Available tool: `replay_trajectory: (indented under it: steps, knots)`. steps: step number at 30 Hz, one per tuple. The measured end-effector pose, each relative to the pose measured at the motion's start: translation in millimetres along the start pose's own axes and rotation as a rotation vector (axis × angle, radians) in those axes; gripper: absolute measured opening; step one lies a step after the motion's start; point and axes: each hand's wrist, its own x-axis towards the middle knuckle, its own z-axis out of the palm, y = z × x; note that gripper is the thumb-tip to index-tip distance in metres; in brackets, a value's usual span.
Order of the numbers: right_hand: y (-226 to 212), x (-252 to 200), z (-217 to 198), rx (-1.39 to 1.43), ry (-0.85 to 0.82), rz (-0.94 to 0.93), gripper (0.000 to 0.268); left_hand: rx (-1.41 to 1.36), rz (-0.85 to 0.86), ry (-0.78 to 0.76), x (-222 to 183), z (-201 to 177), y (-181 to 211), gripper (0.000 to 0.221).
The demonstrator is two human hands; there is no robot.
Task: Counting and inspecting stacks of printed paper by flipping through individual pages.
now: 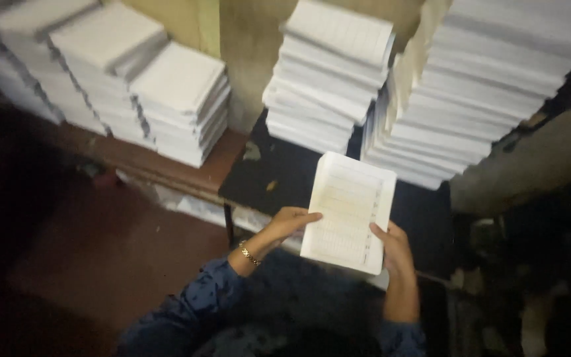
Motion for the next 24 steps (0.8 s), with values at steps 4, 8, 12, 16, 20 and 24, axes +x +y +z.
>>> replay_trajectory:
  steps: [4, 8, 12, 16, 20, 24]
  knots:
    - [43.5, 3.7, -14.1, 0.108, -0.001, 0.202, 0.048, -0.151, -0.208, 0.139, -31.1, 16.1, -15.3, 0.072]
    - [44.8, -16.0, -25.4, 0.035, 0.032, 0.283, 0.053, -0.076, -0.261, 0.165, -29.5, 27.4, -29.7, 0.075]
    - [43.9, -0.4, -41.6, -0.146, 0.041, 0.288, 0.056, -0.062, -0.237, 0.185, -22.0, 32.9, -23.3, 0.071]
    - [17.7, -8.5, -38.8, -0.53, -0.051, 0.266, 0.052, -0.113, -0.233, 0.205, -18.8, 28.3, -40.7, 0.062]
    - [-35.2, -16.6, -29.1, -1.309, 0.07, 0.133, 0.029, -0.129, -0.19, 0.259, -14.6, 35.4, -50.4, 0.051]
    - [-129.2, -68.6, 81.6, -1.27, 0.058, -0.521, 0.037, -0.085, -0.197, 0.302, -8.8, 33.2, -63.5, 0.05]
